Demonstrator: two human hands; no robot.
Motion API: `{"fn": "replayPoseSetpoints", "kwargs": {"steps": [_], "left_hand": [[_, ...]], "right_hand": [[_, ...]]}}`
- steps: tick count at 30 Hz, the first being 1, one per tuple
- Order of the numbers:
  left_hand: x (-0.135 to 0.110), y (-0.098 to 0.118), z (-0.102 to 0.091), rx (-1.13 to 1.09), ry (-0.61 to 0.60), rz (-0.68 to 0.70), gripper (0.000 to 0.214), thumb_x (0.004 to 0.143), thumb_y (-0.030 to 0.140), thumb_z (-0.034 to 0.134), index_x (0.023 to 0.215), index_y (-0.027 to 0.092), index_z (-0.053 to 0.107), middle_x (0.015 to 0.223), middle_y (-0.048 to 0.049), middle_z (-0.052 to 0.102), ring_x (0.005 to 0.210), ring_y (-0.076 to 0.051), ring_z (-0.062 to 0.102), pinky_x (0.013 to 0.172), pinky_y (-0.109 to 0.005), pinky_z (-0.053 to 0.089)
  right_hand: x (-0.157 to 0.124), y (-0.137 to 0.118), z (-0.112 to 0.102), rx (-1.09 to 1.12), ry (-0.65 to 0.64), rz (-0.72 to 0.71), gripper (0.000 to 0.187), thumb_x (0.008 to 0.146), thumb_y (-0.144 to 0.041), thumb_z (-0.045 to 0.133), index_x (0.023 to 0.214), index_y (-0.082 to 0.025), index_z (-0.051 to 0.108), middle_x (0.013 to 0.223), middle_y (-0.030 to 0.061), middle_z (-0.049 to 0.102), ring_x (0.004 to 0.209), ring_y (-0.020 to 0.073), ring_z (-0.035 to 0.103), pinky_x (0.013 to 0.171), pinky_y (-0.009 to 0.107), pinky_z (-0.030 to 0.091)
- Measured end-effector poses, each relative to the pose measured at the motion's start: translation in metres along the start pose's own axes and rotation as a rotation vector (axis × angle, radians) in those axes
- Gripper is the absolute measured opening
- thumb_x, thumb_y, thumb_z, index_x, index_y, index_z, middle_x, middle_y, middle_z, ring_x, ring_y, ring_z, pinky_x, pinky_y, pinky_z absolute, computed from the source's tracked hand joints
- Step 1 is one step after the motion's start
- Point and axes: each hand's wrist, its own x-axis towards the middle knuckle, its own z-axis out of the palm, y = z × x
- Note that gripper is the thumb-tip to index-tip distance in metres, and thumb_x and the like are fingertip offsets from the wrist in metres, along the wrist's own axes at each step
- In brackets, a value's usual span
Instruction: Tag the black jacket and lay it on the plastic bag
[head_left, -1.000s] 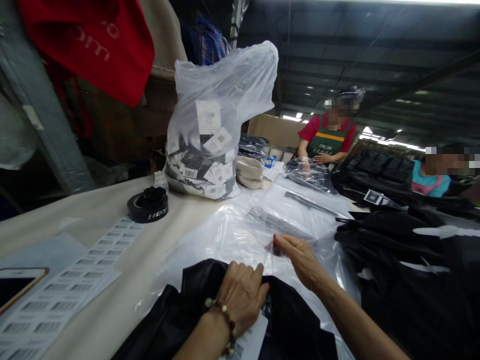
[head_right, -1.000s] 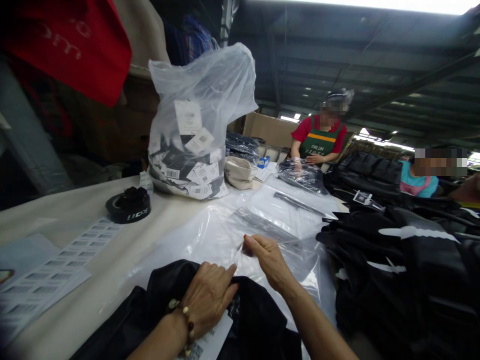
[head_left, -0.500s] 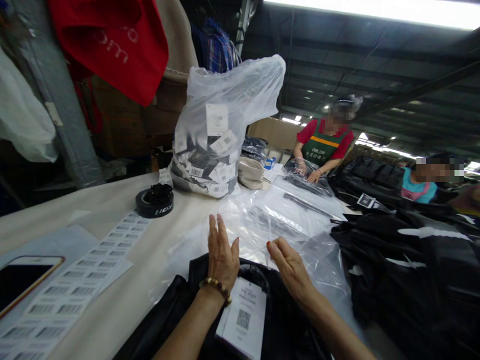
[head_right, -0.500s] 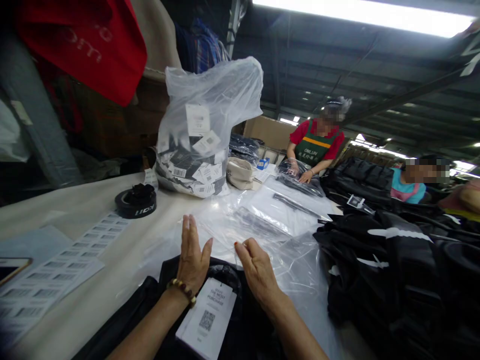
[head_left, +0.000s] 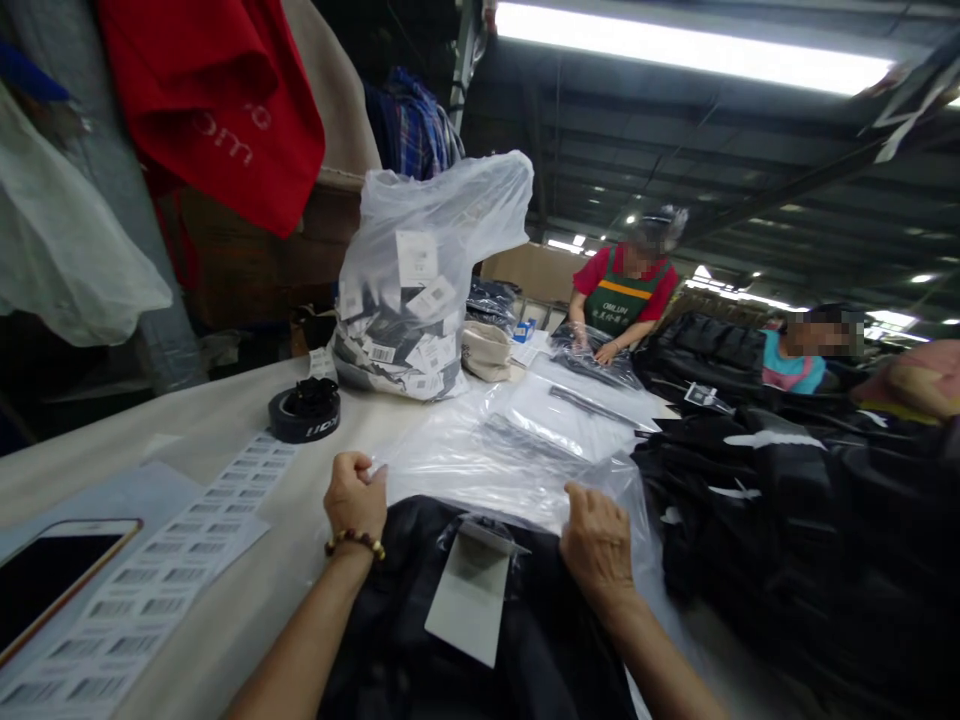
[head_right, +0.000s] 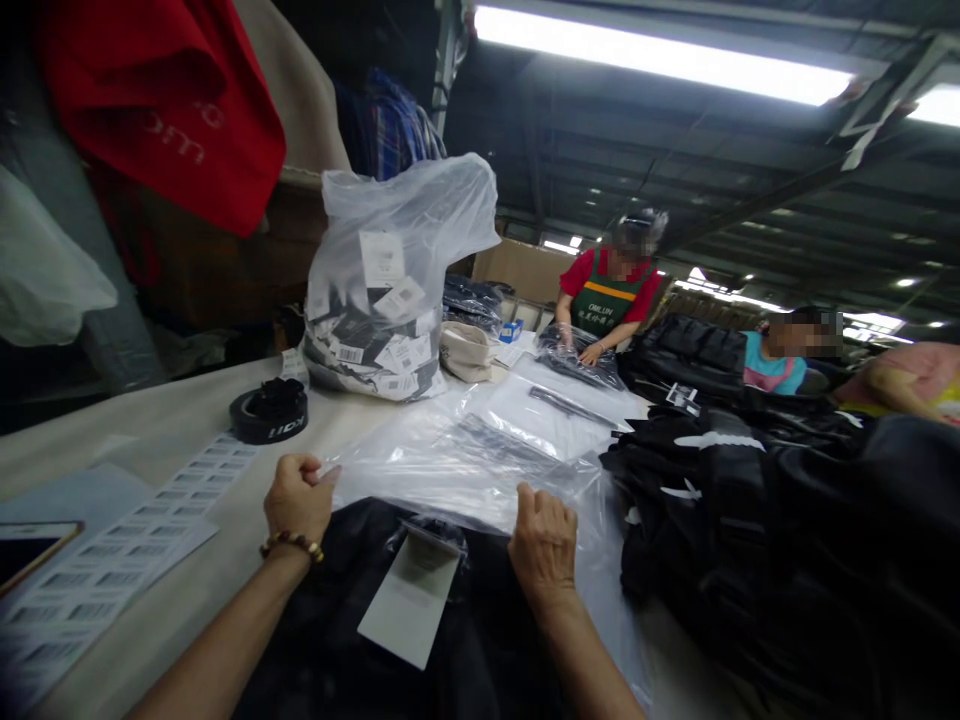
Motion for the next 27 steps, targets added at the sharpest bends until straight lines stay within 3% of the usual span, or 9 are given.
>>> {"fn": "replayPoseSetpoints", "kwargs": {"steps": [3, 6, 10, 12, 15, 18, 22, 27], "left_hand": [[0.006, -0.001, -0.013, 0.079, -0.103, -0.047, 0.019, 0.068, 0.024, 0.059, 0.073, 0.022, 0.041, 0.061, 0.0049, 0.044, 0.06, -0.015, 0.05, 0.061, -0.025, 0.039], [0.012, -0.005, -0.029, 0.153, -0.254, -0.01, 0.017, 0.07, 0.023, 0.058, 0.067, 0.022, 0.041, 0.06, 0.0039, 0.047, 0.061, -0.016, 0.05, 0.059, -0.024, 0.036], [0.016, -0.017, -0.06, 0.238, -0.464, 0.122, 0.019, 0.071, 0.02, 0.053, 0.059, 0.022, 0.039, 0.051, 0.0045, 0.042, 0.053, -0.015, 0.042, 0.055, -0.025, 0.027], [0.015, -0.026, -0.081, 0.266, -0.517, 0.185, 0.02, 0.072, 0.018, 0.049, 0.057, 0.022, 0.036, 0.051, 0.0046, 0.039, 0.053, -0.015, 0.038, 0.056, -0.025, 0.025], [0.007, -0.041, -0.112, 0.297, -0.556, 0.223, 0.021, 0.073, 0.02, 0.045, 0.056, 0.021, 0.034, 0.05, 0.0047, 0.038, 0.054, -0.015, 0.038, 0.057, -0.025, 0.025], [-0.006, -0.054, -0.13, 0.292, -0.591, 0.227, 0.02, 0.075, 0.025, 0.046, 0.057, 0.022, 0.037, 0.05, 0.0046, 0.041, 0.054, -0.016, 0.042, 0.059, -0.026, 0.028], [-0.02, -0.062, -0.13, 0.213, -0.547, 0.198, 0.012, 0.075, 0.026, 0.049, 0.065, 0.022, 0.044, 0.061, 0.0031, 0.048, 0.063, -0.017, 0.048, 0.063, -0.026, 0.031], [-0.015, -0.063, -0.119, 0.055, -0.43, 0.058, 0.012, 0.071, 0.023, 0.054, 0.06, 0.021, 0.051, 0.066, 0.0017, 0.047, 0.065, -0.016, 0.046, 0.064, -0.025, 0.032]], "right_hand": [[-0.02, 0.031, -0.013, -0.079, -0.06, 0.149, 0.033, 0.079, -0.003, 0.036, 0.102, -0.013, 0.057, 0.08, 0.0102, 0.056, 0.078, 0.0246, 0.051, 0.069, 0.036, 0.032], [-0.047, 0.054, -0.023, -0.094, -0.119, 0.323, 0.033, 0.078, -0.002, 0.034, 0.1, -0.012, 0.057, 0.086, 0.0142, 0.058, 0.081, 0.0264, 0.054, 0.066, 0.035, 0.033], [-0.085, 0.06, -0.031, 0.023, -0.229, 0.454, 0.024, 0.08, -0.013, 0.04, 0.099, -0.013, 0.055, 0.095, 0.0167, 0.06, 0.086, 0.0276, 0.058, 0.066, 0.034, 0.037], [-0.101, 0.053, -0.034, 0.132, -0.287, 0.458, 0.021, 0.084, -0.022, 0.038, 0.096, -0.016, 0.055, 0.092, 0.0129, 0.063, 0.082, 0.0248, 0.06, 0.065, 0.031, 0.038], [-0.117, 0.041, -0.038, 0.321, -0.344, 0.429, 0.024, 0.087, -0.031, 0.033, 0.089, -0.022, 0.055, 0.081, 0.0047, 0.066, 0.076, 0.0198, 0.063, 0.064, 0.027, 0.04], [-0.124, 0.035, -0.04, 0.476, -0.331, 0.447, 0.032, 0.087, -0.042, 0.028, 0.087, -0.024, 0.054, 0.083, 0.004, 0.068, 0.079, 0.0192, 0.064, 0.068, 0.027, 0.044], [-0.123, 0.039, -0.039, 0.583, -0.3, 0.452, 0.035, 0.08, -0.046, 0.029, 0.086, -0.022, 0.053, 0.086, 0.0067, 0.067, 0.084, 0.0209, 0.064, 0.075, 0.029, 0.045], [-0.116, 0.045, -0.031, 0.573, -0.334, 0.452, 0.029, 0.076, -0.044, 0.036, 0.079, -0.022, 0.054, 0.079, 0.0071, 0.067, 0.078, 0.0214, 0.063, 0.074, 0.03, 0.045]]}}
